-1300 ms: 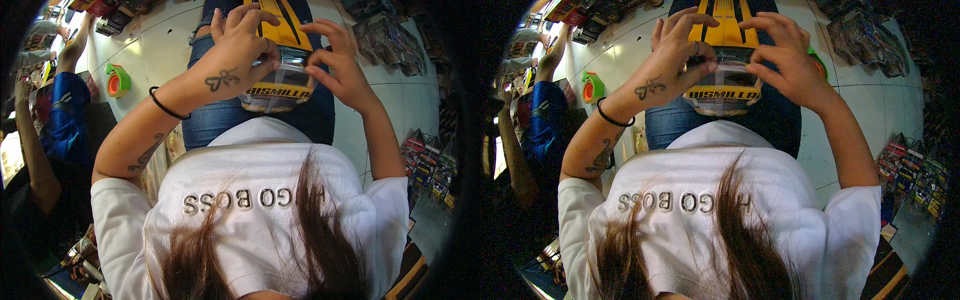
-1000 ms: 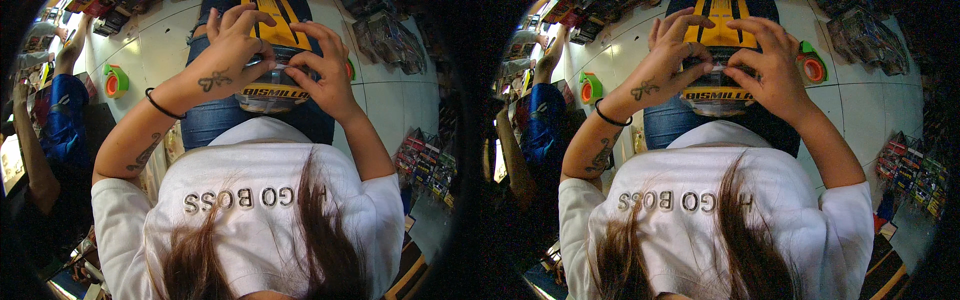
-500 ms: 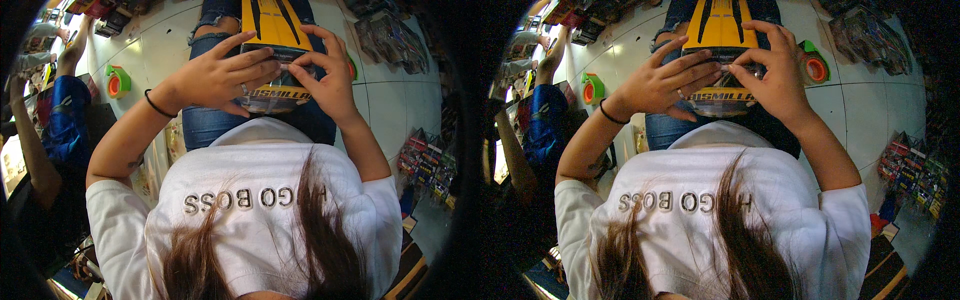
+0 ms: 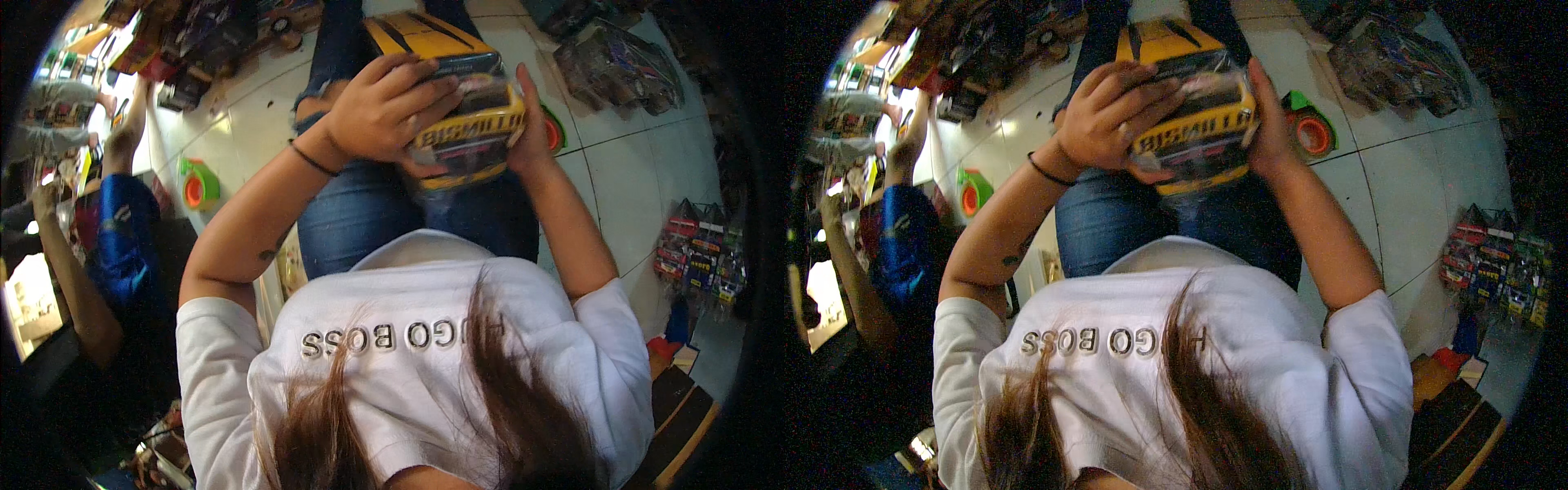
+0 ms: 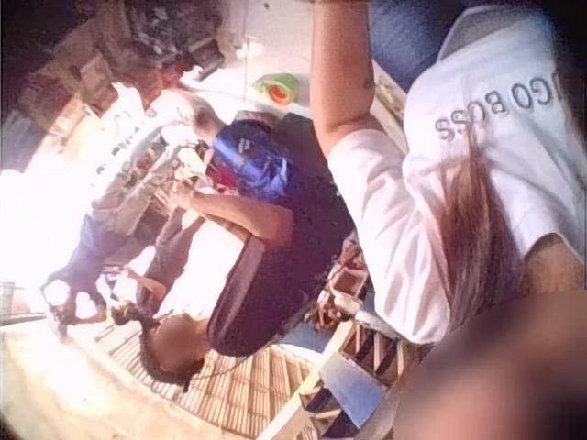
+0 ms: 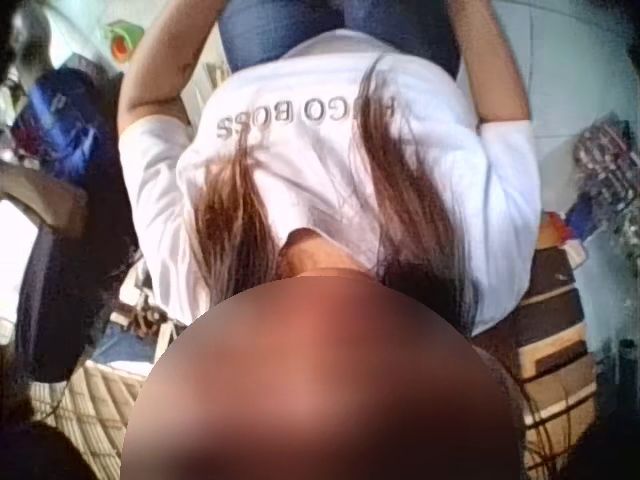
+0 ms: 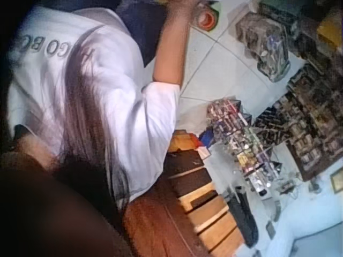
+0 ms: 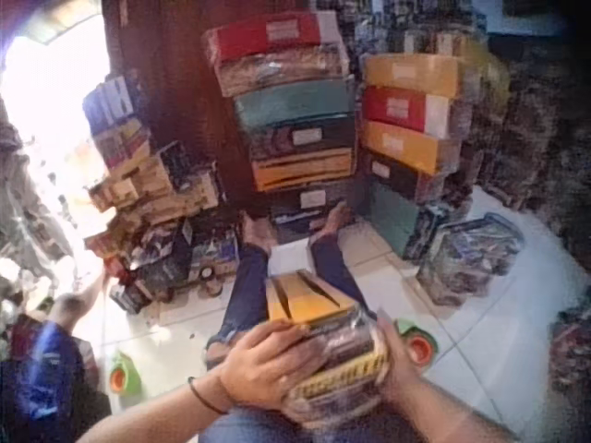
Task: The person sits on the floor and wraps several toy boxes in clear plastic bags using a handheld tape dispenser. They place each box into a bag, seal the opening with tape, and set the wrapped item aside.
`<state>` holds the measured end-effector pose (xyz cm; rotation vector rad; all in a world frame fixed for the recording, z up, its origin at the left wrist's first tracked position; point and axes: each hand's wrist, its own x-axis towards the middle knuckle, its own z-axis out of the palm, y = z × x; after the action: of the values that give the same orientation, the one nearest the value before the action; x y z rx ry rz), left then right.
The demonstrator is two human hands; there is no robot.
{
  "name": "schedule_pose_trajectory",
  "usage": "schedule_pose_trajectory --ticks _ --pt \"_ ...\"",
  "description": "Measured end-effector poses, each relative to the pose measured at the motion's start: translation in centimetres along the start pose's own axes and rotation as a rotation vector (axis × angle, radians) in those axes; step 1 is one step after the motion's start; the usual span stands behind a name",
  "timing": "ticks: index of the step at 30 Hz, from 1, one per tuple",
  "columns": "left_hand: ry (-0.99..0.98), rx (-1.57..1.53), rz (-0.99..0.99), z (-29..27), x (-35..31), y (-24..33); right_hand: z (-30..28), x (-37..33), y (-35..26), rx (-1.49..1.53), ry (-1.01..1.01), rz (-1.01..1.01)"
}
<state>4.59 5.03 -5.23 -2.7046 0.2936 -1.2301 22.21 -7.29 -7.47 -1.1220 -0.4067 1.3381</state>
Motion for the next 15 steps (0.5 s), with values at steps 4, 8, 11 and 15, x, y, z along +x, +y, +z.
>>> schedule_pose_trajectory --ticks 4,8,11,15 --pt "-0.048 -0.012 -0.15 4.0 6.3 -1.5 -6.1 4.7 -7.8 -0.038 -0.101 0.053" --pt "-0.067 0.01 -0.168 6.0 8.6 -0.6 -13.9 6.6 -7.0 -0.41 0.171 -0.128" --pt "-0.127 0.013 -0.233 6.4 8.6 -0.1 -20.2 4.4 -3.2 -1.488 0.556 -0.423" --pt "-0.102 -0.002 -0.223 6.6 8.1 0.4 -26.6 3.8 3.2 -1.502 0.439 -0.109"
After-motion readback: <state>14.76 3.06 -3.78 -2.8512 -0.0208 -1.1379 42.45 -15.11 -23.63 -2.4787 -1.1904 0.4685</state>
